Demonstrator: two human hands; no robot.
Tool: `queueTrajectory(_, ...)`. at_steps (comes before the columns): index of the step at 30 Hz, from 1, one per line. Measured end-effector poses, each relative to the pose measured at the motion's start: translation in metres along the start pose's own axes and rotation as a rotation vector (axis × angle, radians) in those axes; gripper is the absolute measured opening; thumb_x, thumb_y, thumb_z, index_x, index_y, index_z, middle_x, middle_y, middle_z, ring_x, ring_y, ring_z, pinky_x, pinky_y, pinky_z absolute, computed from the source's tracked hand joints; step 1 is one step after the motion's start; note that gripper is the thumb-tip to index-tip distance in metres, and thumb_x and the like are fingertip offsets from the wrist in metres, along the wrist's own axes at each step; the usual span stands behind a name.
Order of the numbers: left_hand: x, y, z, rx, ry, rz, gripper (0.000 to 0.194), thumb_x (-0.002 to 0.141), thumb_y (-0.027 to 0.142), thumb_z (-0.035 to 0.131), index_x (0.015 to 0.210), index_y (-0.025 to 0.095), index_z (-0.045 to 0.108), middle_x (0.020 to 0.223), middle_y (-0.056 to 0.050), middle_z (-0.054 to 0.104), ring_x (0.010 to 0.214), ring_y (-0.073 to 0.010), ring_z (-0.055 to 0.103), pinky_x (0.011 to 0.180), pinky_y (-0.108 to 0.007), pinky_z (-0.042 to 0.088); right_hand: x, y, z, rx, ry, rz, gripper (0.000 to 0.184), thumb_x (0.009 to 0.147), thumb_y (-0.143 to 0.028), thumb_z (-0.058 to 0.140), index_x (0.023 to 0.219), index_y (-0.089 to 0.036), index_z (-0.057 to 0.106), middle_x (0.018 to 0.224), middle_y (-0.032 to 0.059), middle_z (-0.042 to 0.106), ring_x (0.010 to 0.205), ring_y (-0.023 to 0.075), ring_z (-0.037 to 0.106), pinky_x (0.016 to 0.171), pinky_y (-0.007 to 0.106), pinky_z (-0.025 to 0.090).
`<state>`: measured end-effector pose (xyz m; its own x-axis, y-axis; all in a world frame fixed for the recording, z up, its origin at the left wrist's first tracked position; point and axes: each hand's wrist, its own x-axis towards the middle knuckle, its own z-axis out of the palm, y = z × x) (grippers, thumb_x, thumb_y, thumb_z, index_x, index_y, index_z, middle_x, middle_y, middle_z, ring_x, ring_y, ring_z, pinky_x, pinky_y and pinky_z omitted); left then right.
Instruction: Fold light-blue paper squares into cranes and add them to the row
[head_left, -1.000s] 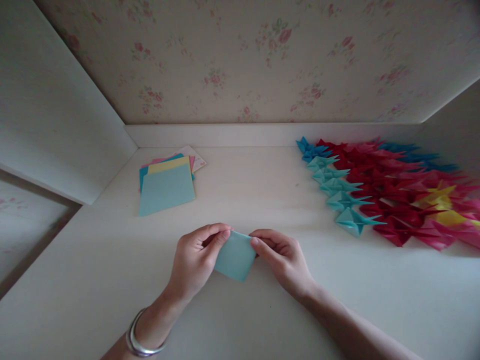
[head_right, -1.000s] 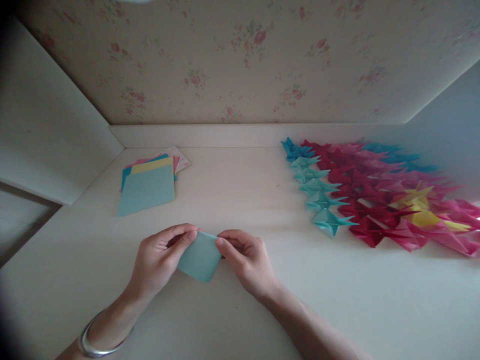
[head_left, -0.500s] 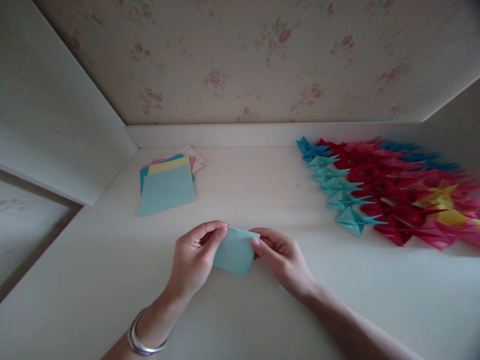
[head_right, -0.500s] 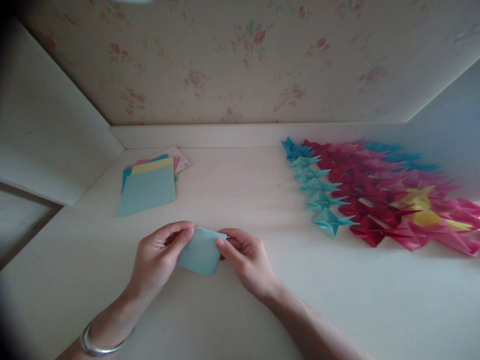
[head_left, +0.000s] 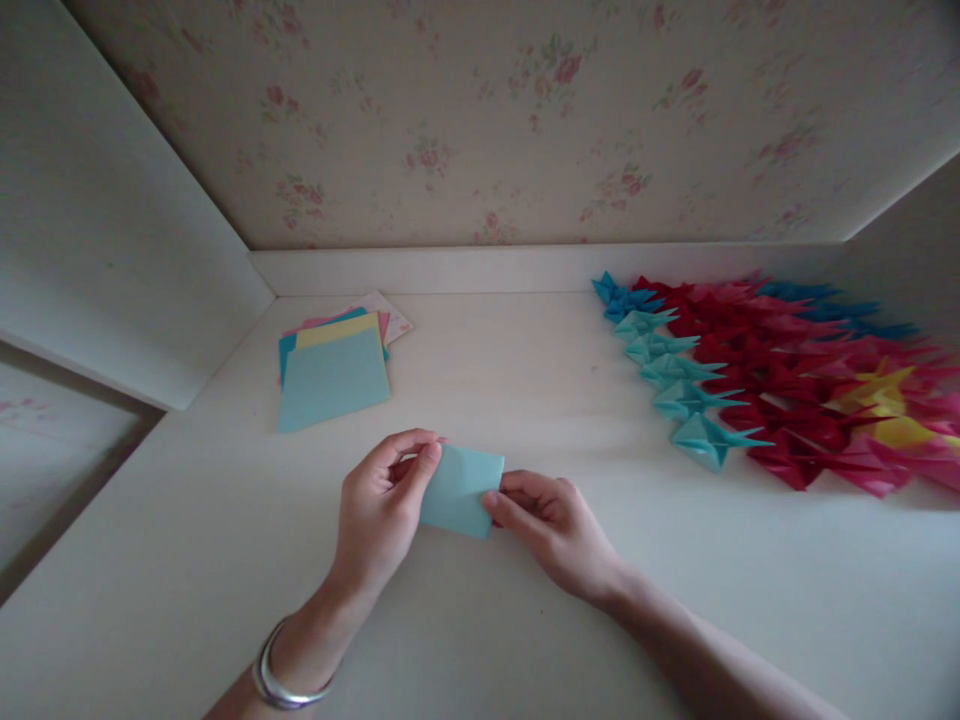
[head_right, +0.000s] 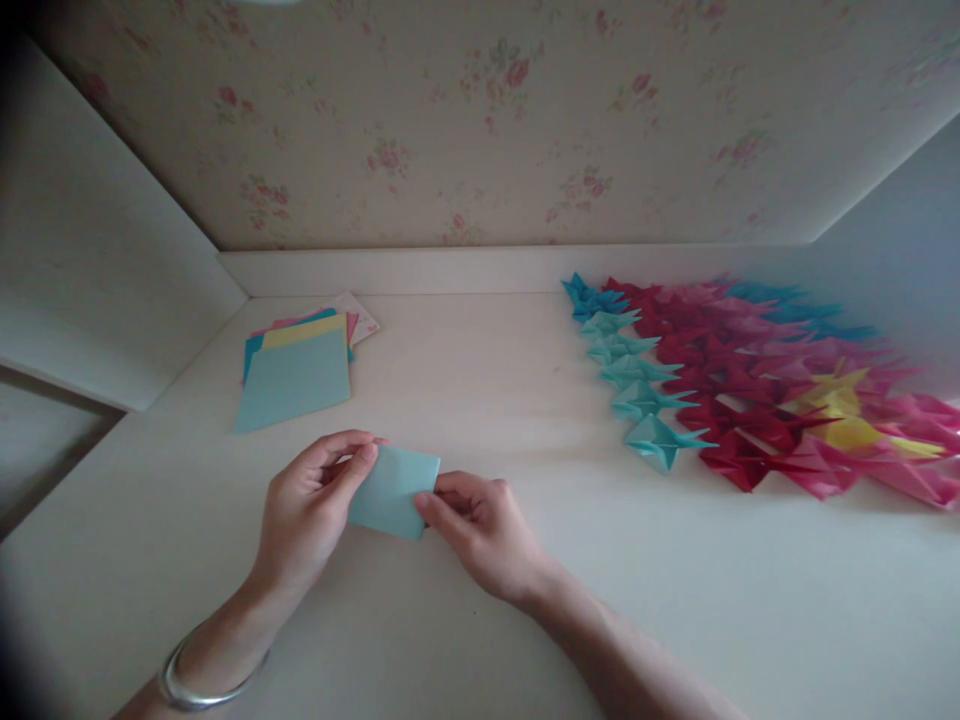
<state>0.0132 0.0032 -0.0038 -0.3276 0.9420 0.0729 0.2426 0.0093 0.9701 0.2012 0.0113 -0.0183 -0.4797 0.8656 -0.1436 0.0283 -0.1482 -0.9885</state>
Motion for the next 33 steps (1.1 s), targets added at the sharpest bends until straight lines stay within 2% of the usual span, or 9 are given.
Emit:
queueTrajectory(5,-0.002,0.0,0.0,0.027,-0.036,0.056,0.014,0.087,0.033,0.068,0.093,0.02,0.071,0.09,-0.003,0.077,0.077,-0.014,0.071,0.071,-0.02,0.056,0.0,0.0,-0.001,-0.017,0.11,-0.001,0.032,0.092,-0.042,0.056,0.074,-0.017,0.063,0.066,-0.001,0.05,0.063,0.0131,0.046,0.057,0.024,0.036)
queueTrajectory(9,-0.001,0.001,0.0,0.076,-0.125,0.074,0.014,0.087,0.032,0.068,0.094,0.02,0.072,0.084,-0.002,0.075,0.074,-0.0139,0.069,0.068,-0.02,0.055,0.002,-0.001,-0.001,-0.031,0.218,0.003,0.037,0.093,-0.048,0.052,0.073,-0.017,0.061,0.066,-0.0013,0.047,0.063,0.0128,0.043,0.057,0.024,0.035)
queueTrajectory(15,-0.002,0.004,0.0,0.073,-0.247,0.063,0.014,0.088,0.031,0.066,0.092,0.02,0.073,0.083,-0.001,0.075,0.073,-0.0146,0.069,0.067,-0.021,0.055,0.002,0.001,-0.003,-0.16,0.323,-0.029,0.042,0.095,-0.049,0.048,0.067,-0.019,0.05,0.064,-0.0035,0.033,0.059,0.0117,0.031,0.051,0.025,0.025)
queueTrajectory(19,-0.004,0.007,0.001,0.158,-0.349,0.051,0.022,0.091,0.036,0.062,0.101,0.021,0.074,0.084,-0.003,0.077,0.067,-0.0159,0.069,0.06,-0.023,0.054,0.0,0.002,-0.005,-0.219,0.283,-0.043,0.041,0.096,-0.048,0.047,0.067,-0.019,0.049,0.062,-0.0036,0.032,0.057,0.0118,0.031,0.05,0.025,0.024)
queueTrajectory(23,-0.007,0.01,0.003,0.249,-0.483,0.143,0.024,0.094,0.034,0.057,0.104,0.024,0.076,0.097,-0.005,0.079,0.085,-0.0195,0.072,0.075,-0.026,0.055,-0.001,0.002,-0.004,-0.271,0.224,-0.032,0.041,0.097,-0.048,0.047,0.07,-0.018,0.057,0.061,-0.0027,0.036,0.056,0.0122,0.033,0.049,0.025,0.025)
queueTrajectory(25,-0.008,0.011,0.003,0.257,-0.488,0.176,0.024,0.095,0.033,0.056,0.103,0.024,0.076,0.099,-0.005,0.079,0.087,-0.0196,0.072,0.077,-0.026,0.054,-0.001,0.001,-0.003,-0.266,0.229,-0.022,0.04,0.096,-0.048,0.048,0.073,-0.018,0.061,0.06,-0.0024,0.038,0.055,0.0123,0.034,0.048,0.025,0.025)
queueTrajectory(28,-0.008,0.011,0.001,0.257,-0.434,0.159,0.024,0.095,0.034,0.055,0.101,0.023,0.076,0.096,-0.005,0.078,0.083,-0.0187,0.071,0.073,-0.024,0.053,-0.001,0.0,-0.002,-0.268,0.22,-0.034,0.04,0.096,-0.049,0.048,0.076,-0.018,0.064,0.061,-0.002,0.042,0.056,0.0121,0.036,0.048,0.024,0.027)
queueTrajectory(31,-0.007,0.011,0.0,0.278,-0.382,0.134,0.025,0.095,0.037,0.054,0.098,0.02,0.073,0.091,-0.004,0.077,0.077,-0.0172,0.069,0.067,-0.023,0.05,-0.001,0.001,-0.001,-0.3,0.155,-0.041,0.041,0.097,-0.048,0.045,0.074,-0.018,0.061,0.059,-0.0024,0.044,0.054,0.0113,0.039,0.048,0.023,0.029)
queueTrajectory(33,-0.007,0.011,0.001,0.296,-0.392,0.121,0.026,0.096,0.039,0.052,0.099,0.02,0.07,0.086,-0.003,0.075,0.071,-0.0158,0.067,0.062,-0.023,0.048,-0.002,0.001,-0.001,-0.296,0.124,-0.008,0.042,0.099,-0.048,0.042,0.073,-0.019,0.056,0.056,-0.0028,0.046,0.051,0.0111,0.044,0.046,0.023,0.031)
